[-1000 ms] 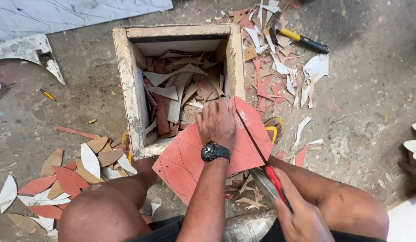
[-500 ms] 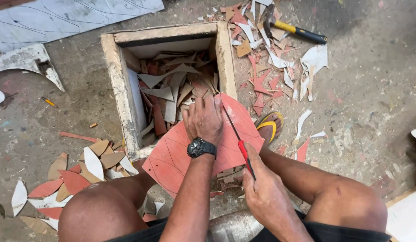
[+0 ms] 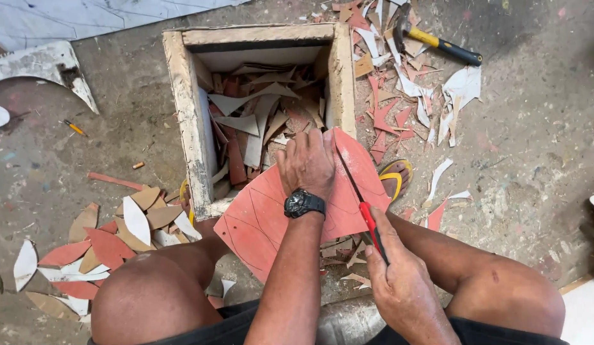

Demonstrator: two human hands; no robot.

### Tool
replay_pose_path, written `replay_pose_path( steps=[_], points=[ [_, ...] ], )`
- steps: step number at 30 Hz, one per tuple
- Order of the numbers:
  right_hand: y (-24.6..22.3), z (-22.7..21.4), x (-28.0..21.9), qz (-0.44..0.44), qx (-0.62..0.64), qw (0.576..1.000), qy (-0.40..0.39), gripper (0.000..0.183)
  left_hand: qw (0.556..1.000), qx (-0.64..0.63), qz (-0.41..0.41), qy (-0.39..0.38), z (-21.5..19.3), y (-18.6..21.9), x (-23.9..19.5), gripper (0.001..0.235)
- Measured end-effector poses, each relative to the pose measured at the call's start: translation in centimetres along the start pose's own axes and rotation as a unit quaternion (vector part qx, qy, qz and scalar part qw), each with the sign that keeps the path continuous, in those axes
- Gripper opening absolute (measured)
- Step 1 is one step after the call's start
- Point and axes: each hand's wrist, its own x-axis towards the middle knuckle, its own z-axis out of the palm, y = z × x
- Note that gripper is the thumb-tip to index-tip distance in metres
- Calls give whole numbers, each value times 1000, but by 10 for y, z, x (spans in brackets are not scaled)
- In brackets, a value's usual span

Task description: Cutting a piece of red foam material along a marked line using a utility knife on a workshop floor.

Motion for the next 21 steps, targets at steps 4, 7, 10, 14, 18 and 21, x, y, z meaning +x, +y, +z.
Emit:
replay_pose_path(
  steps=[4, 7, 10, 14, 18, 21],
  points=[
    [0, 10, 14, 19, -8, 1000, 22, 65, 1000, -28, -5, -11, -1, -2, 2, 37],
    [-8, 9, 13, 70, -50, 996, -5, 66, 997, -53, -17, -46, -6, -3, -1, 42],
    [-6, -2, -5, -42, -76, 996, -4, 66, 991, -78, -33, -100, -9, -4, 9, 39],
    [31, -29, -66, 58, -32, 998, -5, 65, 993, -67, -24, -96, -6, -2, 3, 39],
    [-54, -57, -63, -78, -39, 996, 19, 56, 997, -59, -16, -51, -1, -3, 0, 40],
    [27, -5, -22, 45, -103, 994, 3, 62, 998, -59, -9, -28, -1, -4, 0, 40]
  ],
)
